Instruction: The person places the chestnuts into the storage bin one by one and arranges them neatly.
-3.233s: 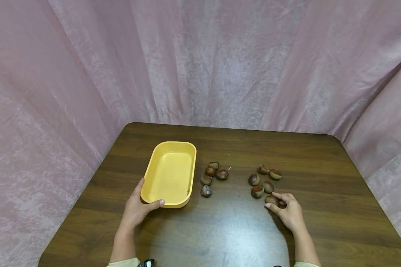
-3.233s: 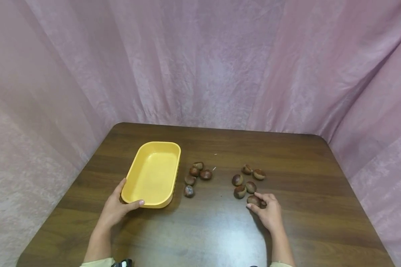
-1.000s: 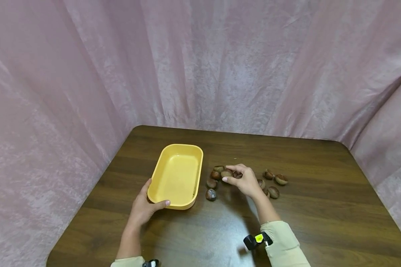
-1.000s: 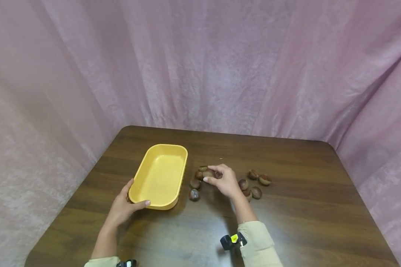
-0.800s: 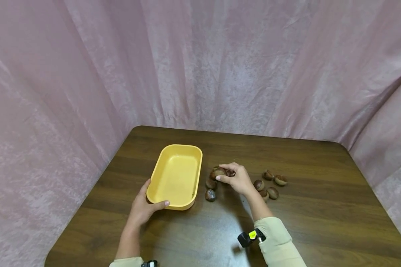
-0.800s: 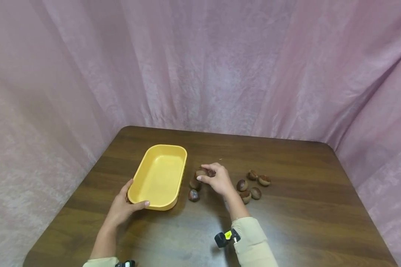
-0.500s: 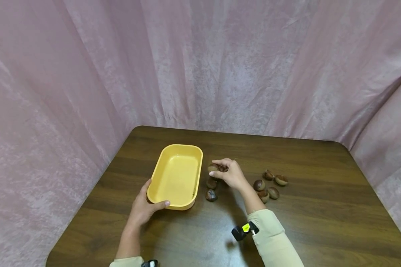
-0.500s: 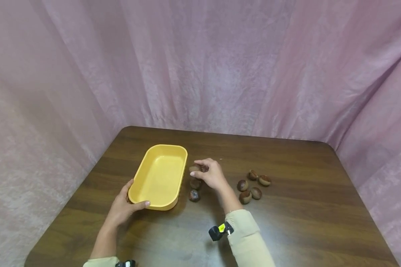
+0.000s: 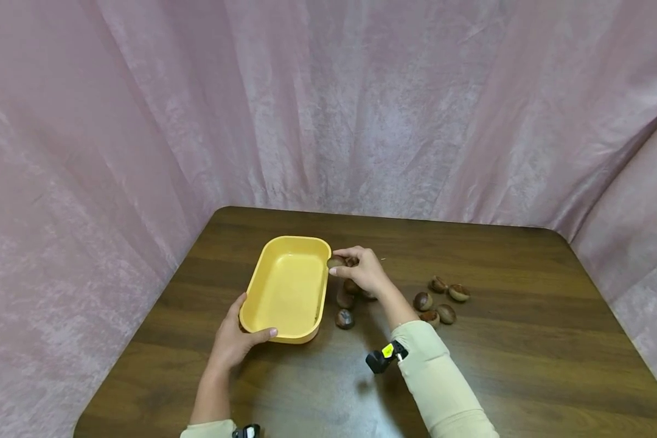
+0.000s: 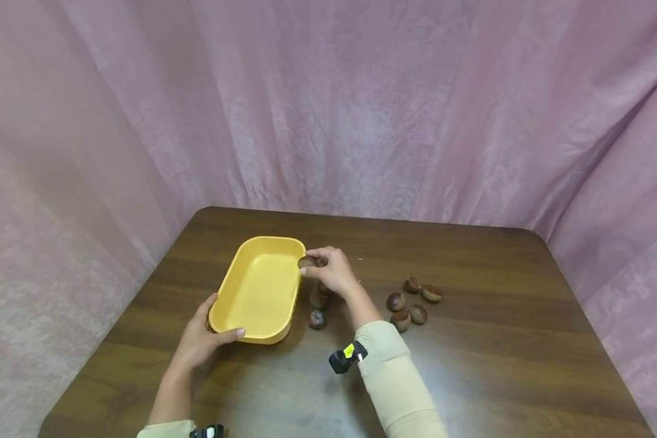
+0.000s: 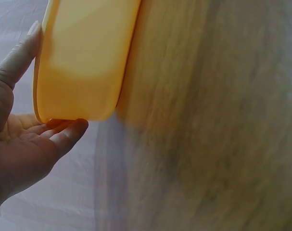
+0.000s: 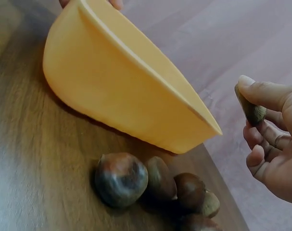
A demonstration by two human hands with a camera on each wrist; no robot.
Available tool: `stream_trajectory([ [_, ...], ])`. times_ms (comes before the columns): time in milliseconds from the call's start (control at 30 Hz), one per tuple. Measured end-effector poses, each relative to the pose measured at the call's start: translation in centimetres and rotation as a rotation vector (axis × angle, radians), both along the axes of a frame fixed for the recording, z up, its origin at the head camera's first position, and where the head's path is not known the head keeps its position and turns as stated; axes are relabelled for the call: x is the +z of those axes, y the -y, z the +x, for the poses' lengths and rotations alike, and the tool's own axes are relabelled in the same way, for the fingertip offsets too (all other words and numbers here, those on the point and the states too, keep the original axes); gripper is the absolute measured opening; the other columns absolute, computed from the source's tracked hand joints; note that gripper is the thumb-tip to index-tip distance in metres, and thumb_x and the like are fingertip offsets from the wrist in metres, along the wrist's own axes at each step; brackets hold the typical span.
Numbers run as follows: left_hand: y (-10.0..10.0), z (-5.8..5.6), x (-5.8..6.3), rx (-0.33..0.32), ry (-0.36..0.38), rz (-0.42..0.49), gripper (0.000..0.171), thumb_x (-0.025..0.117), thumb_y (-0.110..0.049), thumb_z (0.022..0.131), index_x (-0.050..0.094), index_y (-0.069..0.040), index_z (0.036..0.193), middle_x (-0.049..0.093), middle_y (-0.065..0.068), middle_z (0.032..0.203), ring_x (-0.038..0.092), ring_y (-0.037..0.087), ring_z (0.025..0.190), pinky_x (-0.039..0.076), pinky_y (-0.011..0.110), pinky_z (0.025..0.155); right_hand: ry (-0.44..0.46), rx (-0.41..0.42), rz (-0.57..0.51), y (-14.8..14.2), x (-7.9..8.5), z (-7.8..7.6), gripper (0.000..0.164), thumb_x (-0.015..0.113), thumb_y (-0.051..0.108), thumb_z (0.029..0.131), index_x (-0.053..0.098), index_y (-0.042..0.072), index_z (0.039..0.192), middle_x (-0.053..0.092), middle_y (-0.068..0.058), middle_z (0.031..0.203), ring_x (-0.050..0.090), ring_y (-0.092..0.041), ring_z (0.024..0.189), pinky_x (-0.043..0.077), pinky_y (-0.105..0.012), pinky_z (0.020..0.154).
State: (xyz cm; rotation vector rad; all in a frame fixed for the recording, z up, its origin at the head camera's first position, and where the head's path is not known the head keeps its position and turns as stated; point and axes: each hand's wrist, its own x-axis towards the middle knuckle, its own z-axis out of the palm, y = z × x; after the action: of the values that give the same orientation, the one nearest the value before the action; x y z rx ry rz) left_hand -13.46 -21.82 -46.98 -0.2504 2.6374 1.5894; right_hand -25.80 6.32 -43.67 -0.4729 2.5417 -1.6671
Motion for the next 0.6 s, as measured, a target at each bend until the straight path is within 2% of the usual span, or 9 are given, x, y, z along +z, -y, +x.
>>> stream_trajectory([
  [200,0.0,0.1,0.1,-0.011,-0.007,0.004,0.113,0.086,-0.035,0.064,0.015,-0.009,0.148,0.026,0.019,0.147,0.029,0.035,0.129,0.021,0.051,0.103,0.070,0.023,-0.029,1.3,0.2,-0.8,0.043,0.076,0.012,0.077,0.064,0.002,0.117,0.057,-0.009,0.107,0.050,-0.022,0.088,0.042,-0.032,0.074],
  [333,0.1,0.3,0.0,-0.014,0.005,-0.014,0.112,0.085,-0.036,0.065,0.015,-0.010,0.149,0.024,0.019,0.148,0.026,0.036,0.131,0.019,0.052,0.103,0.127,0.067,-0.050,2.1,0.3,-1.3,0.044,0.075,0.011,0.079,0.061,0.001,0.120,0.060,-0.007,0.106,0.052,-0.021,0.086,0.045,-0.033,0.072],
  [467,0.0,0.3,-0.1,-0.008,0.010,-0.009,0.114,0.085,-0.036,0.065,0.014,-0.009,0.149,0.025,0.020,0.147,0.027,0.036,0.131,0.020,0.051,0.103,0.146,0.082,-0.042,2.8,0.4,-2.1,0.044,0.074,0.010,0.080,0.061,0.001,0.121,0.061,-0.007,0.104,0.053,-0.021,0.084,0.046,-0.033,0.072],
  [600,-0.1,0.3,-0.1,0.003,0.009,0.008,0.114,0.086,-0.036,0.063,0.016,-0.009,0.149,0.027,0.019,0.146,0.029,0.035,0.129,0.021,0.050,0.103,0.169,0.093,-0.031,3.5,0.1,-2.7,0.045,0.074,0.011,0.080,0.061,0.003,0.122,0.059,-0.007,0.112,0.055,-0.020,0.087,0.047,-0.031,0.073],
])
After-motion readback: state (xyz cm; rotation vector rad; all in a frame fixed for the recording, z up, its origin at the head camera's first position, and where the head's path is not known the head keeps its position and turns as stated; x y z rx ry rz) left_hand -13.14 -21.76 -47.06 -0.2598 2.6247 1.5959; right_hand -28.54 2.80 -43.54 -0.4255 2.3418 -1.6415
